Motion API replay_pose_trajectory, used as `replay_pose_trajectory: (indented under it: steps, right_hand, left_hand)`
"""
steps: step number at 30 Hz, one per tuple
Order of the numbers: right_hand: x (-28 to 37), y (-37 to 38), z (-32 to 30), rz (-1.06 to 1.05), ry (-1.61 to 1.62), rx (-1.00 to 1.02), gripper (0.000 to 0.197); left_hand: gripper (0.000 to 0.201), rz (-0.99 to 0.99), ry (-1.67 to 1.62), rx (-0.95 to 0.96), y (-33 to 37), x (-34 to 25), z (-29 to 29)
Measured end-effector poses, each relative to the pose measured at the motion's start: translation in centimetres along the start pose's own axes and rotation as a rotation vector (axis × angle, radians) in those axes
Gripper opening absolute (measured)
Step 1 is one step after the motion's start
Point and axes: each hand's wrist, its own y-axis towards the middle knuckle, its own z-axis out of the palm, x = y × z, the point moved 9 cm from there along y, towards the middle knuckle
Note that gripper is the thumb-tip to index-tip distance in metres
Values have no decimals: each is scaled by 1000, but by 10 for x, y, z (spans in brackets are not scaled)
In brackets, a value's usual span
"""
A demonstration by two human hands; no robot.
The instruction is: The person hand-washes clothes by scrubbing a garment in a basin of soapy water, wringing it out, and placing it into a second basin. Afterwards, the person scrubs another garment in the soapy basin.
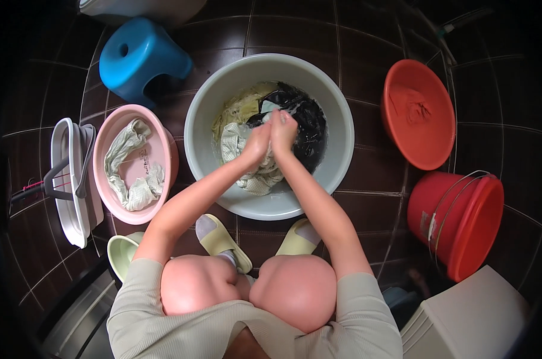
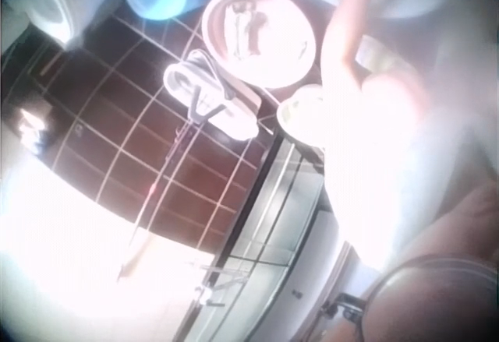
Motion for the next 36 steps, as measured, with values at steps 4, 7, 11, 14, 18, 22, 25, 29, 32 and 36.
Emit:
replay_pose_trajectory:
  steps: [4,7,11,14,18,22,25,29,32,36]
  right_hand:
    - [10,-35,17,-221,-6,-24,29]
    - [-20,10,11,81,-130,168,27]
    - [2,-70,35,-82,-12,133,29]
    - [-1,-34,23,-149,-162,92,32]
    - [-10,25,-13,-135,-170,248,37]
    - [0,25,-31,-133,-494,354,37]
    - [20,-2,-22,-464,-849,403,41]
    - [-1,-41,10,-764,-1329,339,38]
    - [-28,-48,24,-724,-1401,338,36]
    - [-34,-28,23,-683,-1372,369,33]
  left_hand:
    - [47,-277,-137,-84,4,24,-28]
    - [49,64,136,-151,-11,0,-8]
    - [44,-403,-219,-31,-15,58,-38]
    - [44,-329,-322,-108,-20,60,-19]
    - [50,-458,-371,191,-14,60,8]
    - [50,-82,551,148,15,22,-61]
    - [47,147,860,132,6,-3,-50]
    - [42,270,1166,-62,-4,18,-32]
    - [40,342,1366,-88,-9,35,-18]
    - [38,282,1222,-24,-1,37,-17]
